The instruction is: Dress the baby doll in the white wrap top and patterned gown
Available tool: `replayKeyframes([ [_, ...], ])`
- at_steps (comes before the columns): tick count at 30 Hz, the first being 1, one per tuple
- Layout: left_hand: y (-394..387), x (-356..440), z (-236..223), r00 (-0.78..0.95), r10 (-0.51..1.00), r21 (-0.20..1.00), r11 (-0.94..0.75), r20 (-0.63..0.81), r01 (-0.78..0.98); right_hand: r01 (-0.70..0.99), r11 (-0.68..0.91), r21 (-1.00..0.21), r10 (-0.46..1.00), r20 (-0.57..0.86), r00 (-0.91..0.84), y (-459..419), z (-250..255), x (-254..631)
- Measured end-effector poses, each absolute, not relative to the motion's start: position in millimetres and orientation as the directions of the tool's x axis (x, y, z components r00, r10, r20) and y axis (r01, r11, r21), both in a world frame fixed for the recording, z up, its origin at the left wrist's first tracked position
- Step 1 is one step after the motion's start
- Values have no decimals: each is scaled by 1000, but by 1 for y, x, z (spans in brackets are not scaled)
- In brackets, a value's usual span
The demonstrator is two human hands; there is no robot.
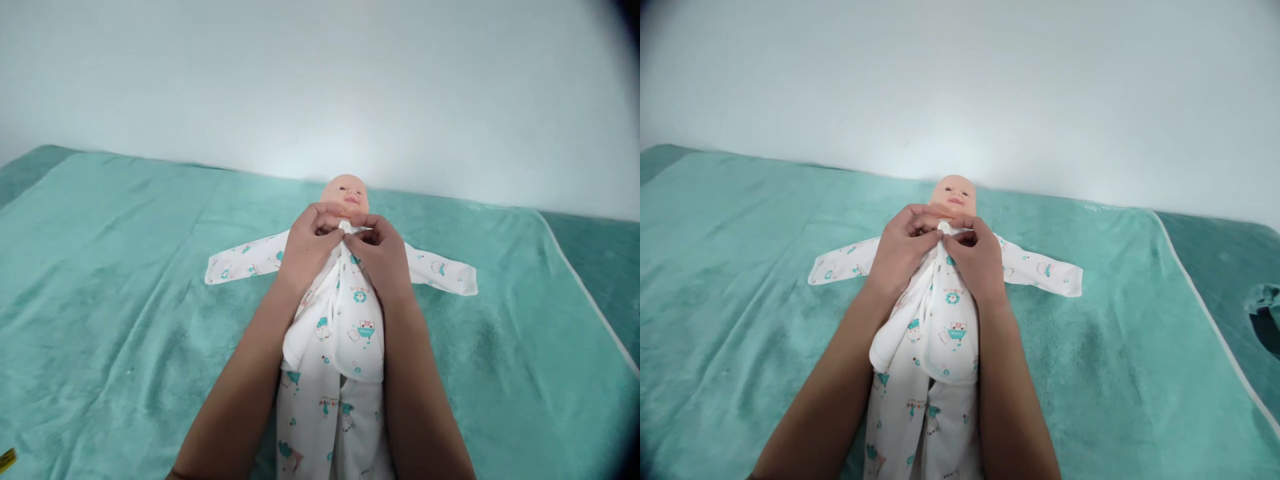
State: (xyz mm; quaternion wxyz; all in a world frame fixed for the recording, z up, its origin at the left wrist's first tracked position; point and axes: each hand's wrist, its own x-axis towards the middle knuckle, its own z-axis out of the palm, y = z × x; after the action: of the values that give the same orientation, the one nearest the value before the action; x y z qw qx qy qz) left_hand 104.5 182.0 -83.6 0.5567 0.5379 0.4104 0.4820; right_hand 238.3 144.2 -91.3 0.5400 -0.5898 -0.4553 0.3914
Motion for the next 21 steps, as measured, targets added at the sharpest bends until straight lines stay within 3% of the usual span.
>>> replayKeyframes([
  [8,184,104,-87,187,980,998,-63,66,-20,177,25,-984,932,87,352,146,-94,236],
  [21,183,104,-84,179,976,982,-149,126,120,391,186,-901,925,295,238,145,-95,235],
])
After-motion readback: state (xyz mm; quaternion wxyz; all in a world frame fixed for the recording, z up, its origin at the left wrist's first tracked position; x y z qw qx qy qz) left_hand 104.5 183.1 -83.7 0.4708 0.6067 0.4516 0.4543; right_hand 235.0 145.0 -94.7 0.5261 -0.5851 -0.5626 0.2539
